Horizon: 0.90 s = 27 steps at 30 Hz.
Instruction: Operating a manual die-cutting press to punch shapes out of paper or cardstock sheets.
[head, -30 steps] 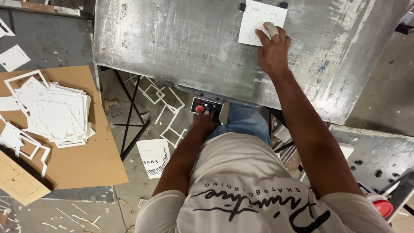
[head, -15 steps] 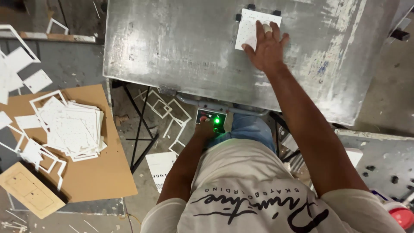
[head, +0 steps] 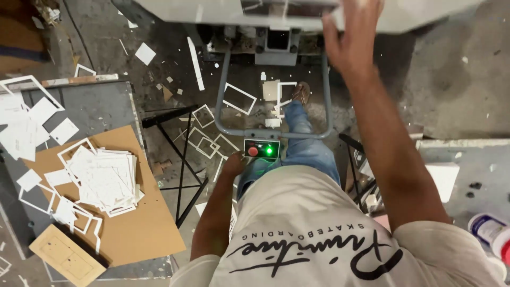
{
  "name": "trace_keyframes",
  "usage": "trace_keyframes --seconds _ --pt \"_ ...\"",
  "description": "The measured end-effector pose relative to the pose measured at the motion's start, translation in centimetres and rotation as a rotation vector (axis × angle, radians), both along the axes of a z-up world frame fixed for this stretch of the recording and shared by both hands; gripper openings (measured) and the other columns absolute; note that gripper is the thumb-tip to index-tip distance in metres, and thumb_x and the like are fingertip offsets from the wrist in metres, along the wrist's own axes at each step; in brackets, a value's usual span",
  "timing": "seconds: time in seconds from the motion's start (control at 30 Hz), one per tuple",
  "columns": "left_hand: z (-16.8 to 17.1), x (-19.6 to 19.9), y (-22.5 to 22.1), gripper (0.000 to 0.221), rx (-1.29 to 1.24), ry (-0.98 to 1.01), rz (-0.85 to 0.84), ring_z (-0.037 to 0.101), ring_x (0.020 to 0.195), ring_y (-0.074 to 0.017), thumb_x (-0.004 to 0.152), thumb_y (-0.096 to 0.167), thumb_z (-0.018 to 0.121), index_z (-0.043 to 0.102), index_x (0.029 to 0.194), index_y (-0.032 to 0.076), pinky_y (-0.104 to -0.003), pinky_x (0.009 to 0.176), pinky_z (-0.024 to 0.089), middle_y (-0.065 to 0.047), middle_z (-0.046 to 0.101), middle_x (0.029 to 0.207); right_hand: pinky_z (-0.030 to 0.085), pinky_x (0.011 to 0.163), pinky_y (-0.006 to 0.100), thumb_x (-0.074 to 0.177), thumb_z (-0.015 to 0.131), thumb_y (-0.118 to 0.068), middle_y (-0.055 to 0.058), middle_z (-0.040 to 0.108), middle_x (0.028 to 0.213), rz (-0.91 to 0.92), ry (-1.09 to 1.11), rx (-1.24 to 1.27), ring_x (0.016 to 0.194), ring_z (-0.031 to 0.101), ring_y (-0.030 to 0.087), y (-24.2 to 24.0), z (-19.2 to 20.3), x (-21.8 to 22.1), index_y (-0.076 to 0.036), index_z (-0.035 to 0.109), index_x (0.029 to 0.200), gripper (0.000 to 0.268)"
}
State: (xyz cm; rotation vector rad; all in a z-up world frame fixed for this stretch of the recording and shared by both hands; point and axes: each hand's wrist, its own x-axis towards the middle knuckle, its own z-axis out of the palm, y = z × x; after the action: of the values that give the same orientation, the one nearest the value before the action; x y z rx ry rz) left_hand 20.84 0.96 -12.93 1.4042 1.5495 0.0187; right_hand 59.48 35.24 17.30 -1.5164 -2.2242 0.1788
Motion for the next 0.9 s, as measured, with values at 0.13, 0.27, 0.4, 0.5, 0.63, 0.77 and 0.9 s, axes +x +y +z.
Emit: trace_keyframes --seconds 0.13,0.27,0.4,0.5,0.63,0.77,0.9 --pt "-1.0 -2.8 -0.5 0.047 -0.044 0.027 0.033 0.068 0.112 -0.0419 0.089 0.028 0.066 0.067 0.127 0.001 -0.047 0.097 0.054 -0.027 0.071 0.118 0.037 0.117 0.055 0.102 0.079 -0.022 0.016 0.066 0.133 -0.183 0.071 -0.097 0.129 0.054 0.039 -13.5 -8.2 7.6 -0.011 0.065 0.144 0.045" --pt "-0.6 -5.2 -0.3 0.049 -0.046 0.048 0.088 0.067 0.113 -0.0427 0.089 0.028 0.065 0.065 0.130 0.000 -0.046 0.098 0.053 -0.028 0.071 0.118 0.019 0.124 0.068 0.090 0.075 -0.049 0.025 0.031 0.168 -0.985 -0.037 -0.775 0.152 0.031 0.044 -29.0 -15.1 20.2 -0.007 0.013 0.173 0.112" --pt "-0.1 -6.6 0.7 0.047 -0.042 0.064 0.076 0.066 0.113 -0.0440 0.089 0.028 0.065 0.065 0.128 0.001 -0.047 0.096 0.052 -0.029 0.069 0.117 0.005 0.123 0.071 0.081 0.078 -0.064 0.021 -0.005 0.174 -1.311 -0.243 -0.986 0.158 -0.001 0.048 -39.2 -11.9 24.1 -0.005 -0.006 0.167 0.134" --pt "-0.4 -6.9 1.1 0.044 -0.002 0.028 0.073 0.066 0.113 -0.0442 0.089 0.026 0.065 0.067 0.125 0.001 -0.047 0.095 0.053 -0.029 0.070 0.116 0.014 0.119 0.068 0.078 0.081 -0.056 0.022 -0.001 0.171 -1.452 -0.224 -1.058 0.155 0.006 0.046 -46.1 -14.8 26.7 -0.007 -0.002 0.166 0.131" --pt "0.8 -6.0 2.5 0.039 0.040 -0.002 0.061 0.068 0.109 -0.0436 0.089 0.026 0.064 0.069 0.120 0.002 -0.047 0.093 0.055 -0.028 0.073 0.113 0.035 0.116 0.063 0.104 0.061 -0.034 0.024 0.033 0.162 -1.459 -0.222 -0.888 0.148 0.037 0.043 -51.4 -20.5 29.3 0.000 0.031 0.159 0.072" --pt "3.5 -4.4 4.4 0.044 0.028 -0.020 0.100 0.069 0.106 -0.0431 0.089 0.031 0.067 0.065 0.123 0.002 -0.048 0.090 0.055 -0.027 0.072 0.111 0.040 0.118 0.052 0.110 0.050 -0.033 0.027 0.053 0.148 -1.506 -0.059 -0.863 0.137 0.049 0.044 -47.3 -13.4 24.4 0.004 0.053 0.142 0.050" --pt "4.9 -4.1 5.2 0.048 -0.004 -0.011 0.122 0.068 0.108 -0.0431 0.088 0.031 0.068 0.063 0.126 0.003 -0.048 0.091 0.054 -0.026 0.071 0.113 0.030 0.108 0.057 0.094 0.064 -0.031 0.036 0.038 0.150 -1.293 -0.090 -0.824 0.139 0.036 0.056 -50.3 -16.5 28.0 0.010 0.042 0.143 0.068"
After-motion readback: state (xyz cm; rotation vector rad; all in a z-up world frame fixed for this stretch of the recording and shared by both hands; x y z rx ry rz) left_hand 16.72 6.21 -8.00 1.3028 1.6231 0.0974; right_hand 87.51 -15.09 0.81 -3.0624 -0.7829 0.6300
